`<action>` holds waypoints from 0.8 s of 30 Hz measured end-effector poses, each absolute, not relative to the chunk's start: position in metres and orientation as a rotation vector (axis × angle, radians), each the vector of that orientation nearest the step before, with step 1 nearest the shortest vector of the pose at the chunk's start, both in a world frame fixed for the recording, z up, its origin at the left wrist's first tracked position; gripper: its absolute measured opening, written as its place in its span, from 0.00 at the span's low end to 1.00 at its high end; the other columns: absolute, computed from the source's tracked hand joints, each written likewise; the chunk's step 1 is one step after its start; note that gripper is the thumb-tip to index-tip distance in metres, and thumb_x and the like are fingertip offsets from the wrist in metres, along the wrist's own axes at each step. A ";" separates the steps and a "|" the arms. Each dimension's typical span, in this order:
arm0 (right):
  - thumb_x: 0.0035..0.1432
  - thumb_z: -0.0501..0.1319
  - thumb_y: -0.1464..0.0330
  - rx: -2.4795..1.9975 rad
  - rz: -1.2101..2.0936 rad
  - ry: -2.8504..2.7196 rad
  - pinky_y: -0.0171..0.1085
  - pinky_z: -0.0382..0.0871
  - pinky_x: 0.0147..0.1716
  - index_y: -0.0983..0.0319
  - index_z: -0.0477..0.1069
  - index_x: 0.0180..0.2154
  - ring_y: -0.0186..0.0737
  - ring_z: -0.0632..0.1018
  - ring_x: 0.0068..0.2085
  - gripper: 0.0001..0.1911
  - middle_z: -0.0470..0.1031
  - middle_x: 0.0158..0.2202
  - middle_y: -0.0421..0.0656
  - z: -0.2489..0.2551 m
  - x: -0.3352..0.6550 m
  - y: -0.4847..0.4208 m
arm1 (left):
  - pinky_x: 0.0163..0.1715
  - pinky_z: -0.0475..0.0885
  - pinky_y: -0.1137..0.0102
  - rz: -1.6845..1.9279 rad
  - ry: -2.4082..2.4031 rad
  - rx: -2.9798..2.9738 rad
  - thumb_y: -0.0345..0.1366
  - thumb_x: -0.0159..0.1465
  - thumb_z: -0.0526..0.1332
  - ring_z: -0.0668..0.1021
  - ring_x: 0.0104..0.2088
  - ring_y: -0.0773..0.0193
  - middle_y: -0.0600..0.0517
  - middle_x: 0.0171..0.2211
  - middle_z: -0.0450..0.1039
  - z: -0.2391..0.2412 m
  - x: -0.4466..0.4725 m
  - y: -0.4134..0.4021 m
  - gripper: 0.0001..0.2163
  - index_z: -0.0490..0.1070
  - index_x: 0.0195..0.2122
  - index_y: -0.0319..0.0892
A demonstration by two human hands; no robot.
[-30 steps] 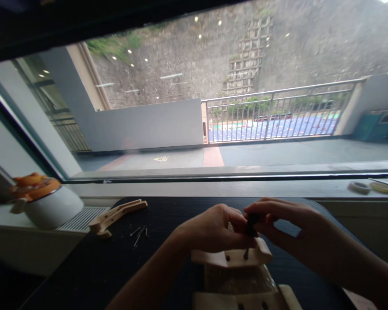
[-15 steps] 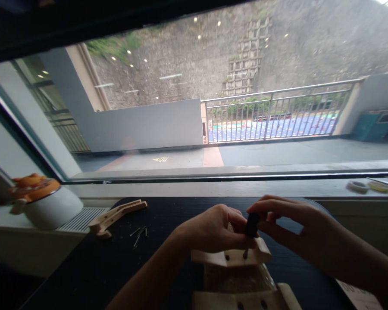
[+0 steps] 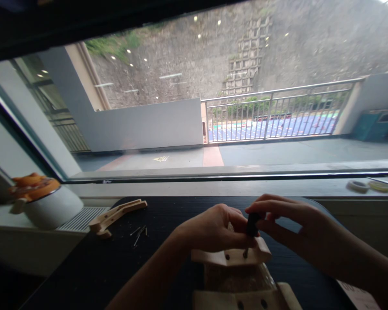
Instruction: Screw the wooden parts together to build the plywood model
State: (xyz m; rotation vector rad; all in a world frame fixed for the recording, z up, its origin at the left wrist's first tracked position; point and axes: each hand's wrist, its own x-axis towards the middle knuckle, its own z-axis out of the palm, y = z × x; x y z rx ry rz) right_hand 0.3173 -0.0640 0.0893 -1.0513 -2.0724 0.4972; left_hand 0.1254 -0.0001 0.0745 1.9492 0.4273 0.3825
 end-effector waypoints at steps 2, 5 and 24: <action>0.59 0.59 0.67 -1.078 0.471 -2.055 0.29 0.68 0.32 0.55 0.73 0.39 0.32 0.74 0.33 0.06 0.74 0.34 0.37 0.089 0.317 -0.065 | 0.34 0.65 0.75 0.390 0.426 1.956 0.35 0.57 0.62 0.69 0.33 0.67 0.53 0.32 0.67 0.074 0.125 0.000 0.07 0.74 0.31 0.36; 0.57 0.61 0.67 -1.117 0.431 -2.044 0.30 0.69 0.29 0.56 0.73 0.37 0.32 0.74 0.30 0.05 0.74 0.33 0.38 0.090 0.317 -0.066 | 0.33 0.65 0.75 0.397 0.428 1.975 0.35 0.57 0.63 0.69 0.32 0.67 0.53 0.31 0.67 0.073 0.125 0.000 0.07 0.75 0.32 0.36; 0.58 0.60 0.67 -1.089 0.462 -2.046 0.29 0.69 0.30 0.56 0.74 0.39 0.33 0.75 0.31 0.07 0.74 0.33 0.39 0.093 0.314 -0.068 | 0.33 0.65 0.75 0.407 0.426 1.973 0.34 0.56 0.62 0.69 0.32 0.68 0.54 0.31 0.67 0.075 0.125 -0.001 0.06 0.75 0.31 0.36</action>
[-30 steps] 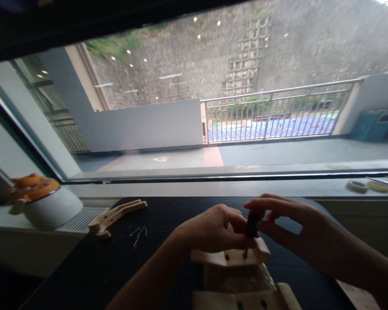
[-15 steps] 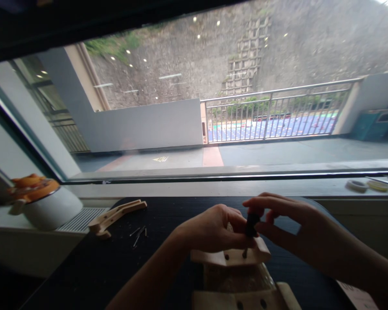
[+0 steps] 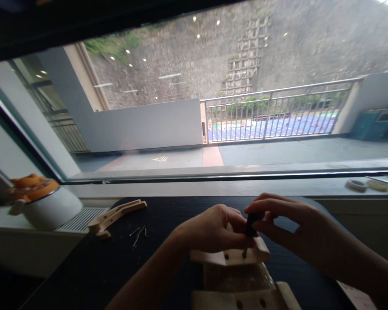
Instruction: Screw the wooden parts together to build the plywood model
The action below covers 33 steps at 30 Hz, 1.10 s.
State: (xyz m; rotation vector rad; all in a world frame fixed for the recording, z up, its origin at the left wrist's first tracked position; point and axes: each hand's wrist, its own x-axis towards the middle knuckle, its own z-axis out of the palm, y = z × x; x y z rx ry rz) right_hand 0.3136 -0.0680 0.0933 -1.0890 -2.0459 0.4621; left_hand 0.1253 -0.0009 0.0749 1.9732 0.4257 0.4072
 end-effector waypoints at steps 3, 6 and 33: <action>0.57 0.61 0.68 -1.092 0.426 -2.045 0.30 0.70 0.31 0.54 0.73 0.44 0.33 0.75 0.32 0.12 0.75 0.36 0.39 0.091 0.314 -0.068 | 0.33 0.65 0.74 0.377 0.468 1.961 0.36 0.56 0.63 0.69 0.32 0.67 0.54 0.30 0.68 0.075 0.126 -0.001 0.07 0.75 0.31 0.37; 0.59 0.58 0.68 -1.072 0.458 -2.064 0.32 0.71 0.34 0.55 0.72 0.46 0.37 0.76 0.36 0.13 0.75 0.38 0.42 0.091 0.315 -0.068 | 0.33 0.65 0.74 0.367 0.464 1.959 0.36 0.56 0.63 0.68 0.31 0.68 0.54 0.29 0.67 0.076 0.126 -0.002 0.07 0.75 0.30 0.37; 0.59 0.58 0.67 -1.045 0.520 -2.059 0.32 0.71 0.35 0.55 0.74 0.42 0.37 0.77 0.37 0.10 0.77 0.37 0.41 0.092 0.313 -0.069 | 0.31 0.64 0.75 0.369 0.464 1.926 0.34 0.56 0.62 0.66 0.29 0.69 0.55 0.27 0.63 0.076 0.125 -0.002 0.06 0.71 0.26 0.36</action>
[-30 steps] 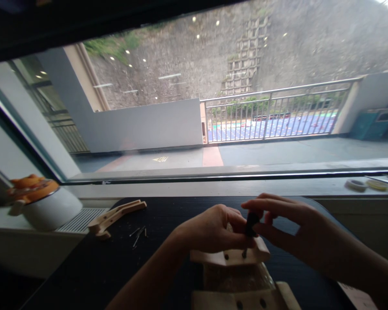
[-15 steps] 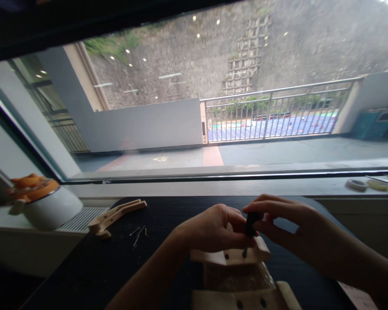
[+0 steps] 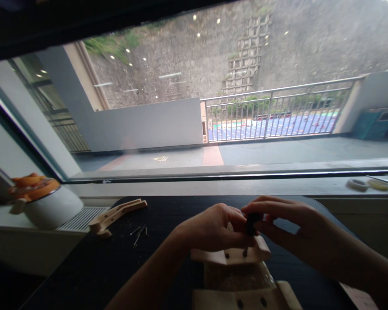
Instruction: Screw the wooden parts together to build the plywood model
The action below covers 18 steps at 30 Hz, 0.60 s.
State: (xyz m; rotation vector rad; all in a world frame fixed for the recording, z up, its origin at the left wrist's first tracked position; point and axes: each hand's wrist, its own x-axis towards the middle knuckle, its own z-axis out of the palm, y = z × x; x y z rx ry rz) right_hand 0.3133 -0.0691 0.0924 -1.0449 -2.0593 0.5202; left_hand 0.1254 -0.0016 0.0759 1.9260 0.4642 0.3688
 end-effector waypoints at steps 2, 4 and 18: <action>0.60 0.58 0.67 -1.058 0.529 -2.060 0.30 0.70 0.34 0.55 0.74 0.42 0.36 0.76 0.36 0.09 0.76 0.37 0.40 0.092 0.313 -0.069 | 0.32 0.64 0.75 0.373 0.444 1.925 0.34 0.56 0.62 0.66 0.30 0.69 0.55 0.27 0.63 0.076 0.125 -0.001 0.06 0.70 0.26 0.36; 0.59 0.59 0.66 -1.076 0.538 -2.064 0.30 0.69 0.33 0.56 0.74 0.41 0.35 0.76 0.35 0.08 0.76 0.36 0.40 0.092 0.313 -0.068 | 0.32 0.64 0.75 0.373 0.432 1.928 0.34 0.56 0.62 0.66 0.30 0.68 0.54 0.28 0.64 0.076 0.125 -0.001 0.06 0.71 0.27 0.37; 0.59 0.58 0.67 -1.067 0.536 -2.058 0.32 0.71 0.36 0.56 0.74 0.42 0.38 0.77 0.37 0.09 0.77 0.38 0.40 0.093 0.314 -0.070 | 0.32 0.64 0.75 0.371 0.422 1.947 0.36 0.56 0.62 0.66 0.29 0.69 0.55 0.27 0.64 0.076 0.125 -0.002 0.07 0.71 0.28 0.36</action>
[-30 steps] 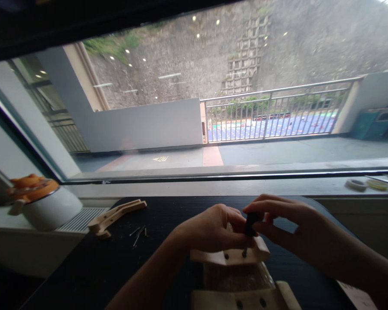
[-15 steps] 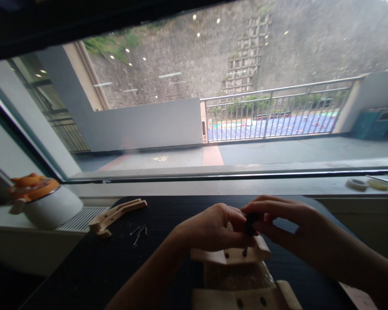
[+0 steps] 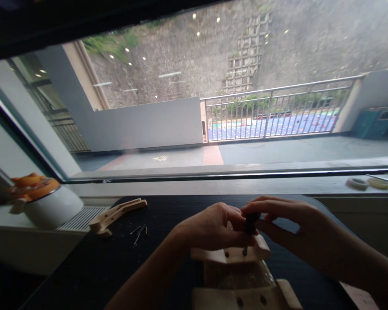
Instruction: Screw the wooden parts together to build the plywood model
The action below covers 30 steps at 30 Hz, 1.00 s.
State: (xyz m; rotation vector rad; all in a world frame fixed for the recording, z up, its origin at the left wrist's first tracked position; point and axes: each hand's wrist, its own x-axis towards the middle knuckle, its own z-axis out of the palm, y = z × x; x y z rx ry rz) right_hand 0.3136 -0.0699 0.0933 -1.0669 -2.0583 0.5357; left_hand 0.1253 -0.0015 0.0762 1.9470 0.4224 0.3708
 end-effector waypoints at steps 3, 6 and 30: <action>0.58 0.60 0.68 -1.094 0.556 -2.046 0.30 0.70 0.33 0.56 0.74 0.40 0.35 0.77 0.34 0.08 0.77 0.36 0.39 0.094 0.312 -0.069 | 0.32 0.64 0.75 0.379 0.424 1.946 0.36 0.56 0.62 0.66 0.30 0.69 0.54 0.28 0.64 0.076 0.125 -0.002 0.07 0.71 0.27 0.36; 0.57 0.61 0.69 -1.131 0.551 -2.020 0.28 0.70 0.31 0.55 0.73 0.38 0.33 0.76 0.32 0.07 0.77 0.35 0.37 0.094 0.312 -0.069 | 0.33 0.64 0.75 0.378 0.425 1.960 0.36 0.56 0.62 0.66 0.30 0.68 0.54 0.29 0.64 0.076 0.125 -0.001 0.08 0.70 0.26 0.36; 0.55 0.62 0.67 -1.160 0.536 -2.013 0.28 0.70 0.29 0.55 0.74 0.39 0.33 0.75 0.30 0.08 0.76 0.31 0.37 0.087 0.312 -0.068 | 0.32 0.65 0.75 0.344 0.479 1.976 0.36 0.55 0.63 0.68 0.30 0.68 0.53 0.29 0.67 0.076 0.124 -0.001 0.07 0.73 0.28 0.35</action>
